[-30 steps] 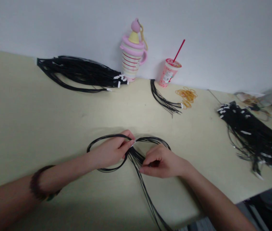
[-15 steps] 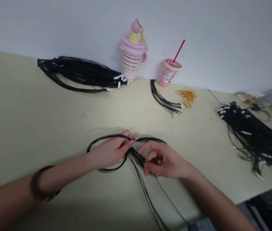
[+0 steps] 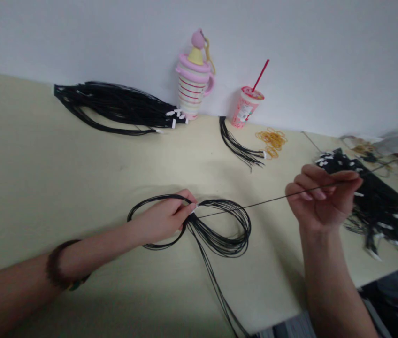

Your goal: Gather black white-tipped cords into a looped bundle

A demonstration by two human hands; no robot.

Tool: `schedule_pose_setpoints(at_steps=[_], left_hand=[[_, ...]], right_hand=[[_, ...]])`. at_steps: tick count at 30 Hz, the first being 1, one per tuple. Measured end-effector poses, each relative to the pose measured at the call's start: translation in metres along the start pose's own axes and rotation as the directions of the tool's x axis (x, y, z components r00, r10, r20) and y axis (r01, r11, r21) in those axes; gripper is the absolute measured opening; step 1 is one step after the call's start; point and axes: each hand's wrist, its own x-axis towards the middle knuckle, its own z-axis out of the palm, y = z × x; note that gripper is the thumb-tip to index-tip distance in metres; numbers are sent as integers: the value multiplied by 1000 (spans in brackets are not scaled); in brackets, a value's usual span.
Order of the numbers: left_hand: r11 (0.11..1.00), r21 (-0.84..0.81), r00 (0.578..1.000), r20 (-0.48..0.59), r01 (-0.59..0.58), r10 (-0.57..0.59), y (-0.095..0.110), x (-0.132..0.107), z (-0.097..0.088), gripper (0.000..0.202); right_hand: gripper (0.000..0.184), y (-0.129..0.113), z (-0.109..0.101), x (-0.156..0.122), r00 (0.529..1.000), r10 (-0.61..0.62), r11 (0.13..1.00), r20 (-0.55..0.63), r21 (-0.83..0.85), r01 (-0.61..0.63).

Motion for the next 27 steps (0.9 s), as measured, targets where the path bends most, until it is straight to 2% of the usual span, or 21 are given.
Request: schedule_pose_setpoints(at_steps=[3, 5, 7, 8, 12, 14, 17, 20, 22, 24, 27], left_hand=[[1000, -1, 1000, 0, -5, 5, 1, 0, 0, 27], [1000, -6, 1000, 0, -6, 6, 1, 0, 0, 27], [1000, -10, 1000, -1, -13, 13, 1, 0, 0, 28], [1000, -12, 1000, 2, -14, 14, 0, 0, 0, 29], [1000, 3, 1000, -1, -16, 16, -3, 1, 1, 31], [1000, 17, 1000, -3, -18, 18, -4, 2, 1, 31], [999, 15, 999, -6, -41, 41, -4, 2, 1, 30], [999, 9, 999, -13, -53, 53, -2, 2, 1, 29], [999, 5, 999, -11, -42, 42, -1, 1, 1, 28], [999, 3, 999, -11, -32, 32, 0, 1, 1, 27], [1000, -1, 1000, -10, -18, 18, 0, 1, 1, 28]], right_hand=[[14, -8, 2, -1, 996, 10, 998, 86, -66, -4], [29, -9, 7, -5, 992, 16, 981, 128, -192, 9], [48, -7, 14, -9, 995, 4, 945, 102, -326, 30], [49, -5, 18, -11, 997, -14, 929, 78, -368, 42], [14, 0, 23, -12, 998, -42, 929, 52, -365, 59], [15, 1, 18, -10, 996, -21, 953, 92, -300, 48], [23, 3, 9, -6, 993, -83, 966, 89, -239, 102], [19, 12, 6, -2, 978, -207, 936, 5, -290, 199], [16, 20, 11, -1, 965, -261, 895, -19, -379, 234], [13, 27, 22, -4, 960, -276, 829, 39, -497, 258], [11, 36, 47, -12, 946, -197, 703, 258, -635, 320]])
